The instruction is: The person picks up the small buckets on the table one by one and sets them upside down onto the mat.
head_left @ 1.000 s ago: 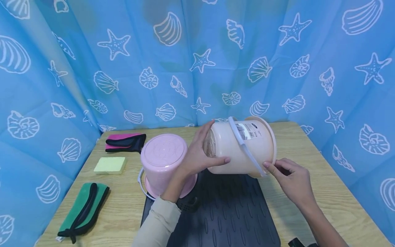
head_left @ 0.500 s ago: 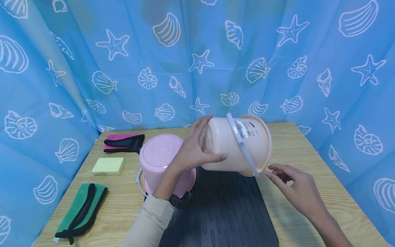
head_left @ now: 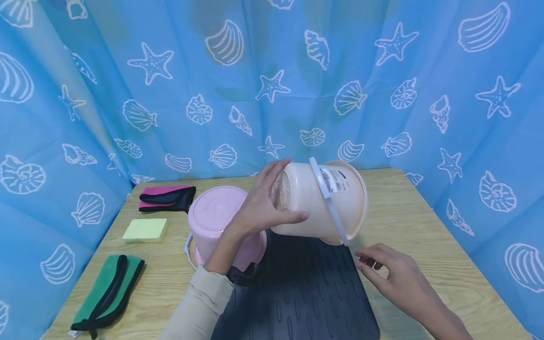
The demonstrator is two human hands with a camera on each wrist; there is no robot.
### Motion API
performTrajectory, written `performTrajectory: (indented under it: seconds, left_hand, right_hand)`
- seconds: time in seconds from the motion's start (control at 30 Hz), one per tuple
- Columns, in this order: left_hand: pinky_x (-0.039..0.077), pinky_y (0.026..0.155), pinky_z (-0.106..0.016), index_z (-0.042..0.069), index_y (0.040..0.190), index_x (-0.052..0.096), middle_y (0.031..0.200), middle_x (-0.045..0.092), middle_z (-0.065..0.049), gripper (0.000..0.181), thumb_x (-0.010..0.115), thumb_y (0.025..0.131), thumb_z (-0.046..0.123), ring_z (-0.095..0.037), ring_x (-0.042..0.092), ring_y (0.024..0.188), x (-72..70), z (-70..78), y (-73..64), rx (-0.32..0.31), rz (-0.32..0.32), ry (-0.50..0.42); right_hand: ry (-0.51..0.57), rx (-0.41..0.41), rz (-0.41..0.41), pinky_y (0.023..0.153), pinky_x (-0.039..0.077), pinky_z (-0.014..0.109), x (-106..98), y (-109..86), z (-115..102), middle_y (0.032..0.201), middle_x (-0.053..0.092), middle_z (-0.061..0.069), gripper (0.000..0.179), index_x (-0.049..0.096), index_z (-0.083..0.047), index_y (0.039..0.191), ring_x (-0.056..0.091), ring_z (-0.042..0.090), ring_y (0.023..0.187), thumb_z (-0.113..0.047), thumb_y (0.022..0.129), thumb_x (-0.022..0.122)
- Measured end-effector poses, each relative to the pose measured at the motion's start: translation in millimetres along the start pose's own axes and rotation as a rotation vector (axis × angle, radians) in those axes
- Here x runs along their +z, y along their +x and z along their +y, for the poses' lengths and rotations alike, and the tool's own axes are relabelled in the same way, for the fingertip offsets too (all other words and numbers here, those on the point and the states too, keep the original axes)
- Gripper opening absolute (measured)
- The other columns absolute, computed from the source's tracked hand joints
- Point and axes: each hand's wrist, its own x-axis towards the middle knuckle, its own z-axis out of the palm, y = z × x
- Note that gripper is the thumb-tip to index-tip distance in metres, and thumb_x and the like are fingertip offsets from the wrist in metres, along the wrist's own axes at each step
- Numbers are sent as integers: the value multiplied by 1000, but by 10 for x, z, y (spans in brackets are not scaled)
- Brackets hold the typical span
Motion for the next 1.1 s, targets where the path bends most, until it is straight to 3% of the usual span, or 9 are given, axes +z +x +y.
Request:
performTrajectory:
  seconds: [0.37, 0.67, 1.1]
  left_hand:
    - [36, 105, -61, 54, 153, 21, 162, 17, 8, 110, 86, 64, 58, -23, 25, 145, -55, 28, -18, 8, -11, 61]
    - [36, 104, -64, 54, 154, 19, 163, 14, 8, 110, 84, 66, 61, -26, 24, 146, -64, 60, -31, 1, -43, 88]
    - [37, 104, -63, 52, 154, 20, 164, 14, 5, 109, 82, 65, 64, -26, 22, 147, -94, 103, 5, 5, -80, 140]
  right_hand:
    - [-5, 30, -138, 62, 53, 24, 168, -108, -35, 93, 66, -15, 19, 76, -18, 101, 62, 1, 81, -10, 85, 79]
    - [-67, 88, -333, 71, 56, 25, 313, -171, -9, 98, 65, -11, 18, 76, -13, 104, 66, 9, 86, -15, 87, 78]
    - [-105, 87, -409, 72, 57, 29, 470, -220, 58, 97, 64, -8, 16, 76, -12, 100, 66, 11, 87, -14, 85, 79]
